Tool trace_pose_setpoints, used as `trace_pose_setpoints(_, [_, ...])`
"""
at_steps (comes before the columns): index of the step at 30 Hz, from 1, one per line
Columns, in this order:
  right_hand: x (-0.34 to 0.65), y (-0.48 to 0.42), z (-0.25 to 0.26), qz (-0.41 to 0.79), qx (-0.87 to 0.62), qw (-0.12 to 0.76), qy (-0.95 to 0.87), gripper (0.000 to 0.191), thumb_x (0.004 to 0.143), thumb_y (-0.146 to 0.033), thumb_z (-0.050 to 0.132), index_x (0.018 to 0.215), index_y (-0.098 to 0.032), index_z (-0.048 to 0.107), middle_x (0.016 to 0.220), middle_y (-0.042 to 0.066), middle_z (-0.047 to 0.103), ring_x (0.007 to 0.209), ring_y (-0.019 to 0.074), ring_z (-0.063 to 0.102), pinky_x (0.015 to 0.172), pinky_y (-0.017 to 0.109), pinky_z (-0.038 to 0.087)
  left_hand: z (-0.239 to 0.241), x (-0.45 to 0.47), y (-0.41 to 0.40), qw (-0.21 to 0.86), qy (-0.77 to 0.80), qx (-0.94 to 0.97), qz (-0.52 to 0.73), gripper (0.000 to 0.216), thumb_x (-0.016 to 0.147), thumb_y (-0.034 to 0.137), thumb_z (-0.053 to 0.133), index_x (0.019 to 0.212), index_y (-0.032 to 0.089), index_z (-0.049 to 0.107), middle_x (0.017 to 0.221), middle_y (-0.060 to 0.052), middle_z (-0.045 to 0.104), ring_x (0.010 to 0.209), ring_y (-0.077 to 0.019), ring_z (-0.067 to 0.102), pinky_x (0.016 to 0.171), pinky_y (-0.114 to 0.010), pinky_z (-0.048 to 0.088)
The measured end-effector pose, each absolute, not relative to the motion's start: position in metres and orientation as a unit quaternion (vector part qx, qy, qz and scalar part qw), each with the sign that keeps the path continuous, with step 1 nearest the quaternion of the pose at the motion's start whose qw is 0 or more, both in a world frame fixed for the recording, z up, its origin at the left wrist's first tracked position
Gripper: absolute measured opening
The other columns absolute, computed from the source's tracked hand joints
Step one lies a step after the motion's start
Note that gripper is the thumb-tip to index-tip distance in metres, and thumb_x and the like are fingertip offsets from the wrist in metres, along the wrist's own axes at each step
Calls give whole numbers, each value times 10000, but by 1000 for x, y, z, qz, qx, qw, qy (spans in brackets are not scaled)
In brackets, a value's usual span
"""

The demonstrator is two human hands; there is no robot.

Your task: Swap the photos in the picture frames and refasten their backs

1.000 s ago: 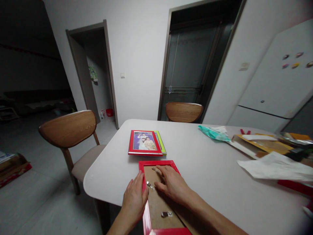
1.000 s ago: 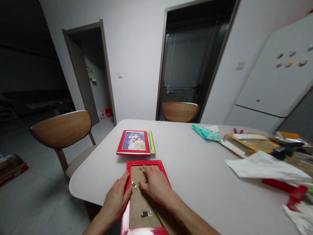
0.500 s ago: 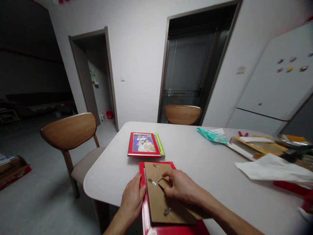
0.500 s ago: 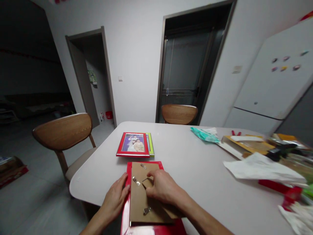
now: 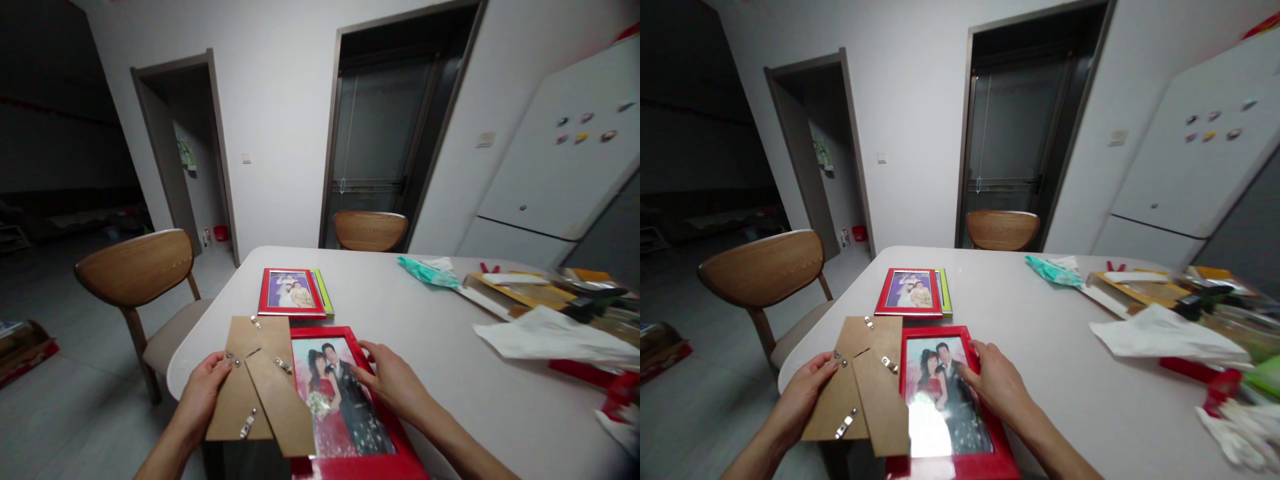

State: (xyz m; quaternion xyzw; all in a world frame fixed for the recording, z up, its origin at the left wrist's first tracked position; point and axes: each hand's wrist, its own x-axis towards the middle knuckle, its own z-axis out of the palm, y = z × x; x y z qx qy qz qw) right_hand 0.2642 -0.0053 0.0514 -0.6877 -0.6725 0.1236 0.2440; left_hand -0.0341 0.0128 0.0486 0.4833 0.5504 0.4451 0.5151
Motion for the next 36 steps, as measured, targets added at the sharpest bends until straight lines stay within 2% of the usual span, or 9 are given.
trace_pose_setpoints(4, [276, -4, 31, 128, -702, 225, -664, 381, 707, -311, 459, 1048, -152, 517, 943, 106, 616, 816, 214, 569, 690, 277, 389, 36, -73, 28, 442, 607, 499, 433, 306, 625, 385, 540, 812, 143, 550, 626, -22, 634, 560, -192, 603, 525, -286, 461])
trace_pose_setpoints(7, [277, -2, 34, 175, -716, 281, -614, 421, 660, -253, 489, 1059, -123, 512, 884, 111, 639, 761, 217, 589, 672, 287, 404, 31, -81, 38, 349, 644, 511, 450, 412, 589, 367, 559, 925, 131, 522, 834, -79, 626, 786, -258, 598, 721, -388, 447])
trace_pose_setpoints(11, [274, -7, 48, 451, -625, 434, -466, 483, 658, -244, 483, 1126, -133, 452, 860, 88, 657, 689, 202, 617, 624, 302, 456, 32, -52, 26, 263, 628, 557, 476, 442, 591, 334, 564, 1000, 177, 511, 1122, -87, 519, 1100, -260, 429, 951, -404, 296])
trace_pose_setpoints(13, [268, -14, 52, 575, -529, 491, -385, 463, 677, -265, 485, 1128, -170, 447, 858, 66, 665, 661, 193, 626, 608, 313, 476, 36, -21, 8, 244, 579, 624, 465, 404, 642, 290, 528, 1027, 169, 510, 1131, -98, 520, 1099, -244, 433, 956, -412, 300])
trace_pose_setpoints(15, [261, -20, 56, 626, -467, 529, -331, 428, 669, -258, 515, 1091, -193, 476, 851, 50, 671, 653, 189, 631, 616, 321, 488, 41, 15, -13, 250, 524, 693, 427, 404, 682, 243, 501, 1078, 166, 490, 1197, -113, 479, 1131, -244, 405, 954, -440, 308])
trace_pose_setpoints(20, [245, -28, 63, 635, -421, 571, -307, 373, 651, -225, 573, 1018, -187, 518, 888, 56, 665, 726, 204, 631, 673, 336, 494, 48, 84, -47, 249, 394, 831, 303, 689, 560, 235, 646, 1194, 130, 397, 1325, -149, 323, 1213, -304, 270, 987, -497, 248])
trace_pose_setpoints(26, [245, -31, 60, 625, -420, 552, -357, 485, 683, -307, 568, 1131, -190, 425, 846, 47, 652, 652, 162, 615, 637, 300, 487, 55, 99, -47, 191, 307, 894, 264, 616, 590, 139, 540, 1192, 101, 413, 1272, -159, 405, 1157, -304, 363, 957, -455, 321])
trace_pose_setpoints(31, [260, -25, 45, 553, -536, 498, -399, 535, 673, -352, 564, 1154, -192, 393, 657, -11, 591, 459, 112, 536, 429, 224, 425, 65, 79, -47, 152, 288, 873, 363, 508, 672, 63, 419, 1176, 131, 431, 1178, -122, 509, 1108, -231, 433, 935, -360, 361])
trace_pose_setpoints(36, [282, -19, 38, 429, -617, 451, -482, 483, 670, -312, 520, 1109, -122, 448, 701, 8, 609, 596, 148, 571, 541, 245, 449, 68, 43, -37, 252, 481, 692, 475, 370, 765, 185, 432, 1133, 201, 462, 1141, -82, 524, 998, -215, 518, 787, -295, 452])
